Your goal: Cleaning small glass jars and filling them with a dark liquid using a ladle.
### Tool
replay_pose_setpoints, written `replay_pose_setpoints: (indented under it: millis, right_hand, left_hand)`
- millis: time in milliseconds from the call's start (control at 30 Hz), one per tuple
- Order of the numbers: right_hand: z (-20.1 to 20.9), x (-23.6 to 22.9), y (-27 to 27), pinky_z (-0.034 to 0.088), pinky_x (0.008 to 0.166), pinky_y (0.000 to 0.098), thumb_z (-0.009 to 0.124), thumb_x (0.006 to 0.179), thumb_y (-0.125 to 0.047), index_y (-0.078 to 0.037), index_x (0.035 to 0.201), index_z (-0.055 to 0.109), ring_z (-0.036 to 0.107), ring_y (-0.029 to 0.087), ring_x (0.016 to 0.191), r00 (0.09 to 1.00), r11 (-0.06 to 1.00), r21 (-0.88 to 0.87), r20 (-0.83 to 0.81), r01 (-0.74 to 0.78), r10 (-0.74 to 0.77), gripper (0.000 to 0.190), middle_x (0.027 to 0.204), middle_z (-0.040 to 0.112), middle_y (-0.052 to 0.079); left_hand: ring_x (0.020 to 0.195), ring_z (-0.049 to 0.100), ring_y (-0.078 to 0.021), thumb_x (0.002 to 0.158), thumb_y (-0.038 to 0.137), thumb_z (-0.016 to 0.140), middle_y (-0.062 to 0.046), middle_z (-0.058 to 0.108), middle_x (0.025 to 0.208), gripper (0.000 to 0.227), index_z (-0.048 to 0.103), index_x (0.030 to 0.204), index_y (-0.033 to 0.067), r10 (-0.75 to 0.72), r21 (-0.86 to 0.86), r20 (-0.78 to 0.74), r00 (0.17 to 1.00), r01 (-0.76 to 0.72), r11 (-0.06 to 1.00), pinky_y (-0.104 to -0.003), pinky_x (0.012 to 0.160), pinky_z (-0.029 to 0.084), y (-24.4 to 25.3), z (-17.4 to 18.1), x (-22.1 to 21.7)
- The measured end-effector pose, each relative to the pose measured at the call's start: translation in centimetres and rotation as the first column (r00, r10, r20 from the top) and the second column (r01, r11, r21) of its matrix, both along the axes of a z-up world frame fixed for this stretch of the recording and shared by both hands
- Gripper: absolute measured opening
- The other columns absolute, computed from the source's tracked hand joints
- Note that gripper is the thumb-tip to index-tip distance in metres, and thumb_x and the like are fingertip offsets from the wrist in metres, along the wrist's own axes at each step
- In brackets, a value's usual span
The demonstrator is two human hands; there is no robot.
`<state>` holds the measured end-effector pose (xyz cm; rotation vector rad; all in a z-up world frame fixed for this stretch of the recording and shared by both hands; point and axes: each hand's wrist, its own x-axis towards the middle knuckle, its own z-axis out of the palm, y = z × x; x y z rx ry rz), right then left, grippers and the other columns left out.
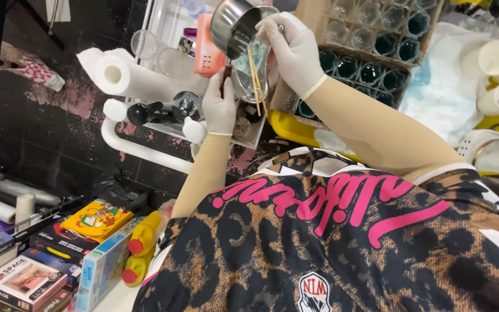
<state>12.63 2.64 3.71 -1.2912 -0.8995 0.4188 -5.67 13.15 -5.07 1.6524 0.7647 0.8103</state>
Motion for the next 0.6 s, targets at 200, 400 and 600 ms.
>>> replay_pose_setpoints:
  millis: [200,400,600]
  right_hand:
    - [-2.7,1.1,3.5,0.052,0.092,0.0256,0.056,0.113,-0.010,0.002,0.108,0.066,0.062,0.010,0.096,0.997,1.000,0.013,0.075,0.013,-0.014,0.016,0.109,0.067,0.004]
    - [-3.7,2.0,3.9,0.053,0.096,0.0278,0.055,0.114,-0.010,0.004,0.109,0.065,0.063,0.012,0.100,0.999,0.999,0.044,0.028,-0.018,0.017,0.018,0.113,0.065,0.006]
    - [-4.6,2.8,4.1,0.056,0.098,0.0278,0.055,0.114,-0.011,0.004,0.107,0.065,0.065,0.011,0.101,0.997,0.996,0.070,-0.052,-0.056,0.060,0.019,0.111,0.066,0.005]
  left_hand:
    - [0.091,0.069,-0.0177,0.107,0.016,0.060,-0.010,0.073,0.106,0.024,0.065,0.128,0.0065,0.076,0.184,-0.139,0.987,-0.049,0.982,-0.031,0.086,0.055,1.5,-1.4,0.7]
    - [0.094,0.071,-0.0217,0.104,0.017,0.060,-0.012,0.074,0.106,0.025,0.064,0.126,0.0057,0.088,0.159,-0.151,0.985,-0.064,0.985,-0.032,0.088,0.055,2.4,-1.3,1.4]
    - [0.095,0.071,-0.0217,0.105,0.018,0.060,-0.013,0.073,0.106,0.027,0.064,0.129,0.0059,0.079,0.178,-0.183,0.980,-0.046,0.983,-0.032,0.089,0.054,2.3,-1.0,2.0]
